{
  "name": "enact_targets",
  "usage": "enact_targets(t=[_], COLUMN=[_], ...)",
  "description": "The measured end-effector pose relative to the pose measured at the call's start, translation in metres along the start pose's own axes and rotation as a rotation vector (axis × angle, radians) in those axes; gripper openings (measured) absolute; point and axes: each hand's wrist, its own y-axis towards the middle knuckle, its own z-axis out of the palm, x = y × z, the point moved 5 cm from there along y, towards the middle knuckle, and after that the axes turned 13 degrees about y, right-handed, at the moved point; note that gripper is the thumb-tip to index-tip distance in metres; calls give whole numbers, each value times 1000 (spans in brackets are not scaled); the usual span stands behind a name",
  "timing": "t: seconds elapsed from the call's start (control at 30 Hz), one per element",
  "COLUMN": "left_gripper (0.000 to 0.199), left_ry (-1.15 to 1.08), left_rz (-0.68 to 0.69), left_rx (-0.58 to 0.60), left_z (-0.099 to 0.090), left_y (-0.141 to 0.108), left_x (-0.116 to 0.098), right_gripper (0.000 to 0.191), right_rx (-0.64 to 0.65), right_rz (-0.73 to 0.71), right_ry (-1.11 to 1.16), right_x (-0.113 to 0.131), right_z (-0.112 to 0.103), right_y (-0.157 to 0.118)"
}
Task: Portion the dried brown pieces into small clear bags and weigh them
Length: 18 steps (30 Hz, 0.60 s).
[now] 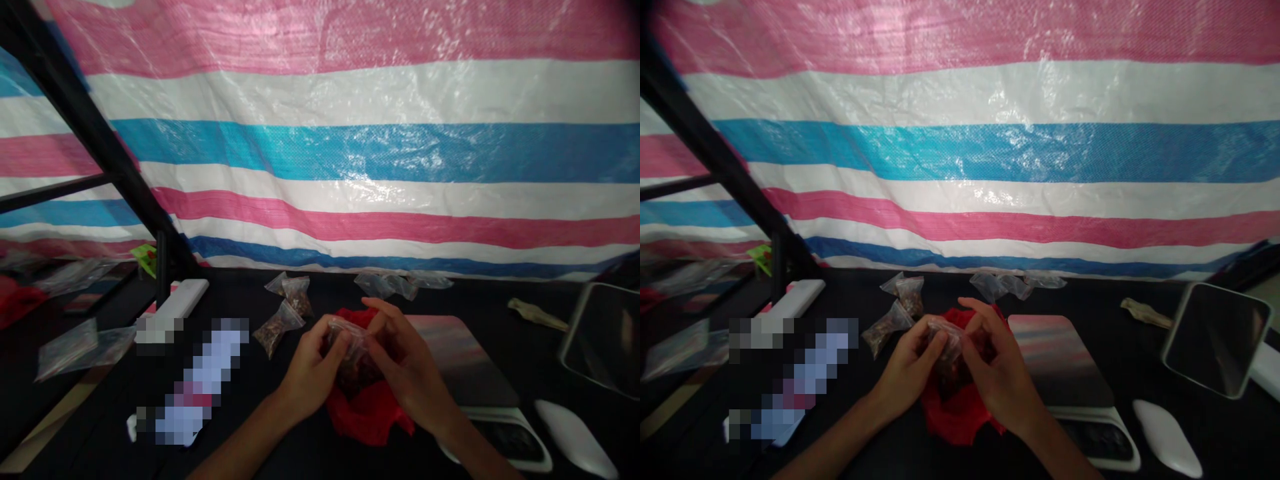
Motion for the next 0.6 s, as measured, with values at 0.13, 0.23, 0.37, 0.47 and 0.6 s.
enact_targets(t=[0.13,0.23,0.37,0.47,0.6], left_gripper=[30,29,26,25,26], left_ry=[60,87,119,111,86], left_rz=[16,18,-19,-38,-48], left_rx=[-30,-21,-53,-57,-49], left_z=[-2,-1,-1,0,1], left_y=[0,-1,-1,-1,-2], left_x=[-1,-3,-2,-2,-3], right_gripper=[48,42,35,41,37], right_rx=[-40,-87,-125,-111,-88], right_rz=[48,54,5,-13,-36], right_ry=[-41,-52,-54,-94,-150], right_x=[-6,-9,-10,-11,-10], right_z=[1,-1,-4,-3,-1], right_y=[0,-1,-1,-1,0])
